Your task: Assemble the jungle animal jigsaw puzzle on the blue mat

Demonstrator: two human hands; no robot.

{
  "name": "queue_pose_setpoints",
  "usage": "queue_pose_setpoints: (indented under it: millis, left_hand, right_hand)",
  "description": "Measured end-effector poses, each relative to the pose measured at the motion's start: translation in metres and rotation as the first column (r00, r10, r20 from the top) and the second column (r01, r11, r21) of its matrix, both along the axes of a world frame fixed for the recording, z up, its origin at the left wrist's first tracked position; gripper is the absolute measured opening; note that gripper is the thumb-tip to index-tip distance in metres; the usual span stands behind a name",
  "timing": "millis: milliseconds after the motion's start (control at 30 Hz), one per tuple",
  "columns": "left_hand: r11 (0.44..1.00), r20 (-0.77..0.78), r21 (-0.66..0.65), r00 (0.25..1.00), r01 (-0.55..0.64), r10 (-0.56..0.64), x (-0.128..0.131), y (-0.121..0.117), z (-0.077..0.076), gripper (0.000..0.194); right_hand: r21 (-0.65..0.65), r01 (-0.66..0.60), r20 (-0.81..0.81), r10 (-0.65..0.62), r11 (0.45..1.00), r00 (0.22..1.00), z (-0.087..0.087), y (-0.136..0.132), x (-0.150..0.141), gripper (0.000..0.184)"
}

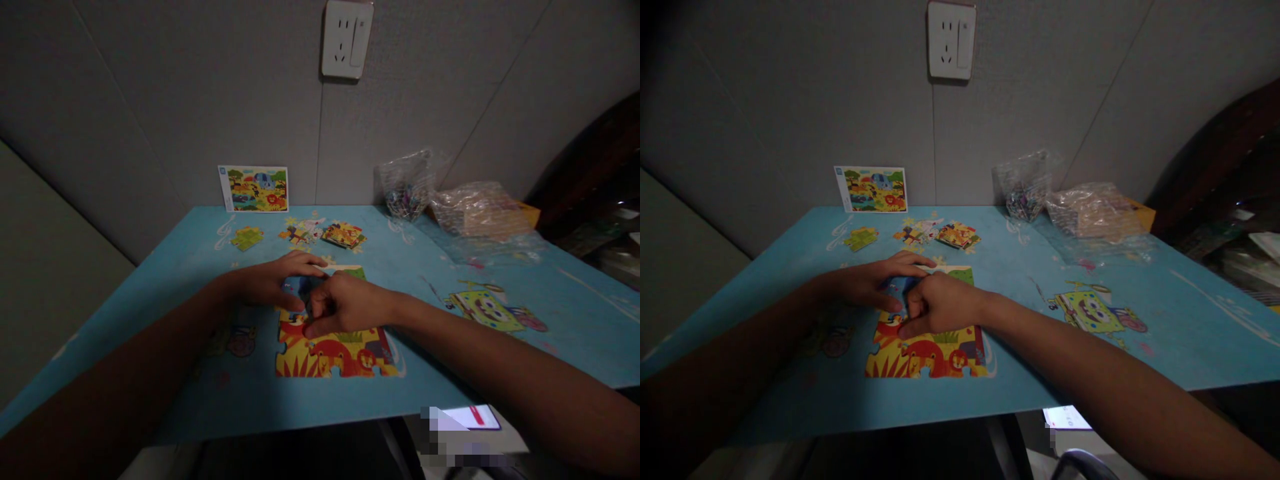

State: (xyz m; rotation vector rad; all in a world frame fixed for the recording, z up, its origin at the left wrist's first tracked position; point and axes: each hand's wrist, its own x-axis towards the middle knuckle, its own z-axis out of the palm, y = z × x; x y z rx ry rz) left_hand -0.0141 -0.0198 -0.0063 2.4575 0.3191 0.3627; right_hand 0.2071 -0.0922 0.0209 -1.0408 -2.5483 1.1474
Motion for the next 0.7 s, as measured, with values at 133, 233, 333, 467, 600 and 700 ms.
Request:
queue_pose_setpoints:
  millis: [133, 233, 333, 467, 600, 700]
  left_hand:
    - [0.998, -0.103, -0.042, 0.994, 0.044, -0.048, -0.004, 0.000, 0.000, 0.090]
    - [0.999, -0.133, -0.022, 0.990, 0.036, -0.038, -0.003, -0.002, 0.001, 0.096]
    - [1.000, -0.160, -0.005, 0.987, 0.021, -0.022, -0.002, -0.004, 0.002, 0.097]
    - [1.000, -0.187, 0.007, 0.982, 0.014, -0.013, -0.005, -0.006, 0.004, 0.096]
    - [0.999, -0.220, 0.003, 0.975, 0.035, -0.034, -0.008, -0.007, 0.010, 0.089]
    - [1.000, -0.259, -0.002, 0.965, 0.030, -0.030, -0.008, -0.008, 0.014, 0.087]
  right_hand:
    - [0.001, -0.012, 0.013, 0.012, 1.000, 1.000, 0.001, 0.000, 0.000, 0.026]
    - [-0.032, -0.025, -0.003, 0.025, 0.999, 1.000, 0.002, 0.000, 0.000, 0.023]
    - [-0.068, -0.054, -0.017, 0.053, 0.996, 0.998, 0.002, 0.001, 0.001, 0.022]
    - [-0.055, -0.090, -0.021, 0.089, 0.994, 0.996, 0.002, 0.000, 0.003, 0.024]
    - [-0.042, -0.090, -0.009, 0.090, 0.995, 0.996, 0.002, 0.000, 0.004, 0.024]
    - [-0.039, -0.102, -0.017, 0.101, 0.994, 0.995, 0.001, 0.000, 0.004, 0.023]
